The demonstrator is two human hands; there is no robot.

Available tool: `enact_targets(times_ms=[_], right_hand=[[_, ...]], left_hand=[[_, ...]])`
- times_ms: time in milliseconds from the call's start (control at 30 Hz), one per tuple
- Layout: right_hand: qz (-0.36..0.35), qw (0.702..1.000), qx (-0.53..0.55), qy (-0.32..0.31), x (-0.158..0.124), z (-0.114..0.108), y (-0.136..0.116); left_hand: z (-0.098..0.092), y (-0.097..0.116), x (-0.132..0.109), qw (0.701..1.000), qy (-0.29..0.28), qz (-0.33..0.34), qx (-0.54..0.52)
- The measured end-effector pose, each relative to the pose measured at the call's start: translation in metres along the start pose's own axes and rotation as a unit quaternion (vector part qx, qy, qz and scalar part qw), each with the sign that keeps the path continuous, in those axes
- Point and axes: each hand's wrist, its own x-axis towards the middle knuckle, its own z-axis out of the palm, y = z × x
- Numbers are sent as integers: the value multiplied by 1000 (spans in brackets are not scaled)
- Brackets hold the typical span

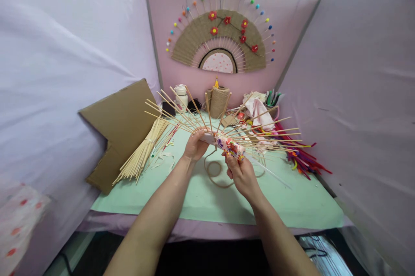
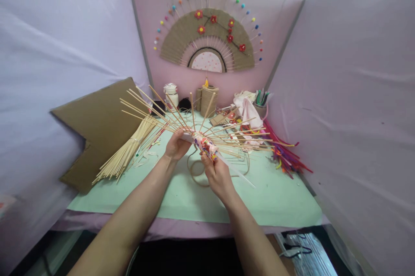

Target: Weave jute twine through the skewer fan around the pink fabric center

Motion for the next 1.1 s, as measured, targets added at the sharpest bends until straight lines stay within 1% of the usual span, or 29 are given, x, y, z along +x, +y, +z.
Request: enact_targets(times_ms=[233, 367, 600, 733, 900, 1000, 1100], right_hand=[[3, 1000, 10, 5, -3, -1, 1], [10, 1000, 11, 6, -5, -2, 1], [37, 999, 19, 9, -8, -2, -1], [36, 999, 14, 17, -9, -1, -3], [15, 999, 12, 27, -8, -1, 2], [13, 999, 13, 34, -8, -2, 4], [25, 999, 9, 35, -8, -3, 4]], left_hand=[[0, -1, -1, 1000, 9, -5, -2], [0, -1, -1, 1000, -1, -3, -7], [2, 1, -1, 1000, 8, -5, 6], [3, 1, -1, 1000, 3, -5, 11], [0, 0, 0, 1000, -4, -3, 9], [-3, 0, 1, 1000, 4, -3, 3], [-4, 0, 2, 1000, 14, 4, 3]])
